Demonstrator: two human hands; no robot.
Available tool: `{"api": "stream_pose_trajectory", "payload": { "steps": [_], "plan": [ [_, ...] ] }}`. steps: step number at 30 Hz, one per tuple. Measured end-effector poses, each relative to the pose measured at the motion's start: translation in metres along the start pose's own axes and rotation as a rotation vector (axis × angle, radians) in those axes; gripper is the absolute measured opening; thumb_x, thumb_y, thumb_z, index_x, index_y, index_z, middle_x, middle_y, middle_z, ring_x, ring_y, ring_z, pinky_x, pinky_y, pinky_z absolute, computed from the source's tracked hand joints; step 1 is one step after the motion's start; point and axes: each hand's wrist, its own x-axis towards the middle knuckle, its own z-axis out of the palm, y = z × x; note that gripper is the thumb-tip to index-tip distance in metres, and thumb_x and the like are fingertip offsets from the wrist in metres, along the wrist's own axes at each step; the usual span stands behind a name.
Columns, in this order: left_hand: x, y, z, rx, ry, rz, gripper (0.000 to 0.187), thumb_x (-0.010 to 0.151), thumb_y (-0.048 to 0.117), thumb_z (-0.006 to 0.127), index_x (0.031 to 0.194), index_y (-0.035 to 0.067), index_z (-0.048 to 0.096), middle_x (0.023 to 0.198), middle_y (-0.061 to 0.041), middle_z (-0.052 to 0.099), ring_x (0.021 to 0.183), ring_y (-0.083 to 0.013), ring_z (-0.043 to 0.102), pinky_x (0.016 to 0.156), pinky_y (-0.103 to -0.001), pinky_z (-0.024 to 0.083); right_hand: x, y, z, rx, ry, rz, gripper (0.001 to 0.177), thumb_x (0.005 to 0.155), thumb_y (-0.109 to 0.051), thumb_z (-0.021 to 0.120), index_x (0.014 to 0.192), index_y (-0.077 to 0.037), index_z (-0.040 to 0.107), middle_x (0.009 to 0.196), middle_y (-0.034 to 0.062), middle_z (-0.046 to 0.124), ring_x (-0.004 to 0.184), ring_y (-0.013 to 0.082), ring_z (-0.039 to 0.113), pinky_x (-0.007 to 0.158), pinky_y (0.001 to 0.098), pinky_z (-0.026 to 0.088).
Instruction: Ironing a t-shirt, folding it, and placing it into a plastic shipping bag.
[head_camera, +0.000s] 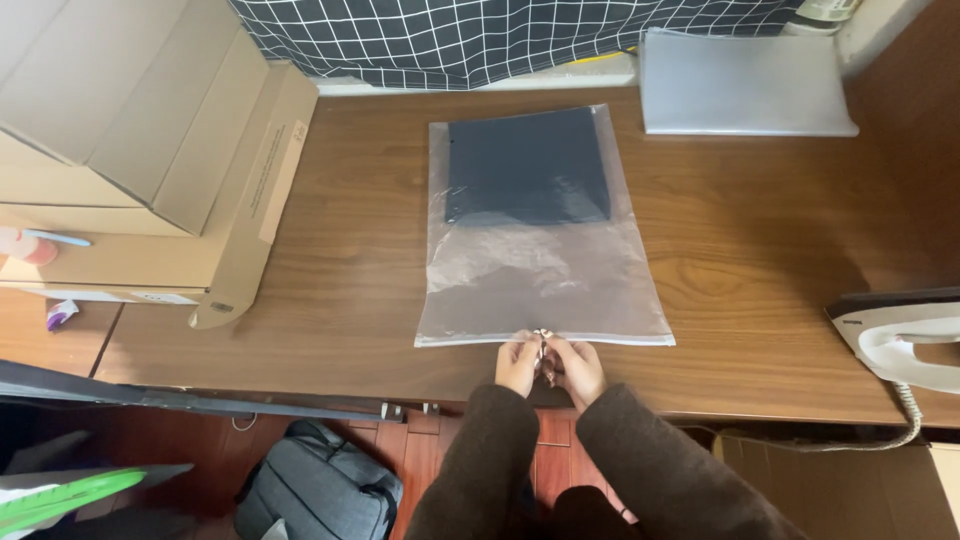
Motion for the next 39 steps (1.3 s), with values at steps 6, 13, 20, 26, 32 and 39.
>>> {"api": "stream_pose_trajectory", "payload": {
  "steps": [6, 13, 20, 26, 32, 39],
  "plan": [
    [0.011, -0.015, -0.011, -0.143, 0.019, -0.008, 0.018, 0.082, 0.020, 0.059, 0.069, 0.007, 0.060, 0.053, -0.006, 0.047, 0.036, -0.0127, 0.044, 0.034, -0.024, 0.039, 0.007, 0.001, 0.007, 0.072, 0.059, -0.118, 0.024, 0.079, -0.009, 0.057, 0.060, 0.004, 0.051, 0.042, 0.0060, 0.036, 0.032, 0.0140, 0.040, 0.031, 0.0238, 0.032],
    [0.007, -0.004, -0.022, -0.221, 0.043, 0.021, 0.028, 0.081, 0.016, 0.061, 0.059, 0.003, 0.051, 0.047, -0.004, 0.038, 0.032, -0.0136, 0.041, 0.030, -0.027, 0.035, -0.006, -0.009, -0.003, 0.103, 0.113, -0.129, 0.021, 0.077, -0.007, 0.060, 0.061, 0.005, 0.051, 0.044, 0.0032, 0.034, 0.034, 0.0116, 0.037, 0.032, 0.0225, 0.030],
    [0.003, 0.011, -0.040, -0.288, 0.144, 0.013, 0.031, 0.081, 0.015, 0.060, 0.056, 0.002, 0.046, 0.046, -0.005, 0.036, 0.032, -0.0149, 0.040, 0.030, -0.029, 0.033, -0.008, -0.021, -0.026, 0.167, 0.167, -0.164, 0.019, 0.076, -0.004, 0.060, 0.062, 0.005, 0.050, 0.048, 0.0038, 0.031, 0.035, 0.0126, 0.036, 0.034, 0.0231, 0.029],
    [0.008, 0.011, -0.061, -0.349, 0.223, 0.025, 0.031, 0.079, 0.011, 0.061, 0.055, 0.001, 0.043, 0.046, -0.007, 0.034, 0.031, -0.0158, 0.037, 0.029, -0.029, 0.030, -0.014, -0.037, -0.047, 0.152, 0.205, -0.186, 0.018, 0.075, -0.003, 0.061, 0.064, 0.004, 0.049, 0.047, 0.0037, 0.031, 0.036, 0.0125, 0.036, 0.034, 0.0226, 0.028],
    [0.005, 0.015, -0.089, -0.372, 0.290, 0.041, 0.030, 0.079, 0.011, 0.060, 0.058, 0.001, 0.042, 0.045, -0.008, 0.033, 0.031, -0.0171, 0.036, 0.029, -0.030, 0.029, -0.014, -0.045, -0.068, 0.115, 0.252, -0.223, 0.018, 0.076, -0.003, 0.060, 0.063, 0.003, 0.049, 0.046, 0.0042, 0.031, 0.036, 0.0116, 0.035, 0.035, 0.0216, 0.026],
    [0.005, 0.020, -0.113, -0.372, 0.342, 0.071, 0.029, 0.079, 0.010, 0.061, 0.059, 0.001, 0.042, 0.045, -0.007, 0.032, 0.031, -0.0176, 0.036, 0.029, -0.031, 0.029, -0.013, -0.050, -0.090, 0.073, 0.270, -0.261, 0.018, 0.076, -0.003, 0.059, 0.063, 0.004, 0.049, 0.046, 0.0044, 0.029, 0.036, 0.0115, 0.034, 0.034, 0.0213, 0.027]
  ]
}}
